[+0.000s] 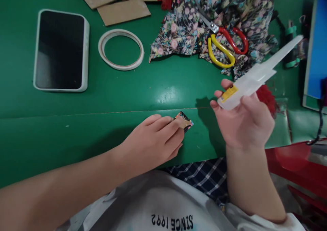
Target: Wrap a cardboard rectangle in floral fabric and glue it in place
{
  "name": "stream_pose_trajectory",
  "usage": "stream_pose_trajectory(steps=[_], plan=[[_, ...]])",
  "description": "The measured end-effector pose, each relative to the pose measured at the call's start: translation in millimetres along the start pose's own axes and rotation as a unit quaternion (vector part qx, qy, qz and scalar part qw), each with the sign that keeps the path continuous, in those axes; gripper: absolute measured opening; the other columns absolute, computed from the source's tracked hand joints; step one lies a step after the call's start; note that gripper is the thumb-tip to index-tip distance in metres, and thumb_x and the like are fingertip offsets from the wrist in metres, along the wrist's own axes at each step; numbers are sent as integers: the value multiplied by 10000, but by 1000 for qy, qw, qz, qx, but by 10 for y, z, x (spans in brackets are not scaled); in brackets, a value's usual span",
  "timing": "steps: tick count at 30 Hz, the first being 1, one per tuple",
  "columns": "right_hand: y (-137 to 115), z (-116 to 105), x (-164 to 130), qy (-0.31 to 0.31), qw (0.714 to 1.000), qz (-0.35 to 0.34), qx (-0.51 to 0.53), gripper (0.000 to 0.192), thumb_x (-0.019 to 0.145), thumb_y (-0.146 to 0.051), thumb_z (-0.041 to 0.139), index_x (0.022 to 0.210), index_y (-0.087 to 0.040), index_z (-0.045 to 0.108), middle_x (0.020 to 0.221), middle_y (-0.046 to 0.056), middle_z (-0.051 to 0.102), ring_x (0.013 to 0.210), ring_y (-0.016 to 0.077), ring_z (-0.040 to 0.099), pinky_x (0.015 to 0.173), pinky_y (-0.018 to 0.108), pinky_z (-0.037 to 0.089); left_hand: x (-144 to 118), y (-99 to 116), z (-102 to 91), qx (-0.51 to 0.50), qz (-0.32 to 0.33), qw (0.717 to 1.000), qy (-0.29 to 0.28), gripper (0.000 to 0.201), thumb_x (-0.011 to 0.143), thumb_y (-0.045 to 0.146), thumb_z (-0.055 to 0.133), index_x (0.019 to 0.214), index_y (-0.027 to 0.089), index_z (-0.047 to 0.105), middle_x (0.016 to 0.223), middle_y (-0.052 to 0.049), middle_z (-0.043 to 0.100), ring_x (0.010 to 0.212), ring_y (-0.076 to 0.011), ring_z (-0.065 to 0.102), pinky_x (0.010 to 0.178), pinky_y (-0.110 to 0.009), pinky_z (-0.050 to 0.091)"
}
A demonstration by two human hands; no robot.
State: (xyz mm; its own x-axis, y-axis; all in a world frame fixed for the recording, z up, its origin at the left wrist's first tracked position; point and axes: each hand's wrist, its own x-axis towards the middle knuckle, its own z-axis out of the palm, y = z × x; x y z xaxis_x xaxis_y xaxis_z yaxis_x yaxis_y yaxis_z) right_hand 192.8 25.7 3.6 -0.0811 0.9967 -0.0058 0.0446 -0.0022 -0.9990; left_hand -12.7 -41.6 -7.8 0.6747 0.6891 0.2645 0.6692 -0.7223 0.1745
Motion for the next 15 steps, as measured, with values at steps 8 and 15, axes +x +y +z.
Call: stream_pose_trajectory(steps=[8, 15], plan=[[244, 86, -137, -115, 977, -103, -145, 296, 828, -413, 484, 1084, -265, 470, 958, 32, 680, 922, 202, 648, 754, 390, 532, -21, -8, -12, -20, 7, 999, 28, 233, 861, 249, 531, 1013, 94, 618, 952, -79, 667, 925, -208, 622, 781, -347, 509], [278, 52, -205, -165, 963, -105, -185, 326, 846, -424, 448, 1121, -249, 455, 1041, 49, 667, 948, 198, 629, 790, 398, 513, -36, -4, -13, -20, 3, 1000, 12, 220, 889, 253, 483, 992, 114, 620, 971, -85, 668, 978, -205, 605, 786, -344, 501]])
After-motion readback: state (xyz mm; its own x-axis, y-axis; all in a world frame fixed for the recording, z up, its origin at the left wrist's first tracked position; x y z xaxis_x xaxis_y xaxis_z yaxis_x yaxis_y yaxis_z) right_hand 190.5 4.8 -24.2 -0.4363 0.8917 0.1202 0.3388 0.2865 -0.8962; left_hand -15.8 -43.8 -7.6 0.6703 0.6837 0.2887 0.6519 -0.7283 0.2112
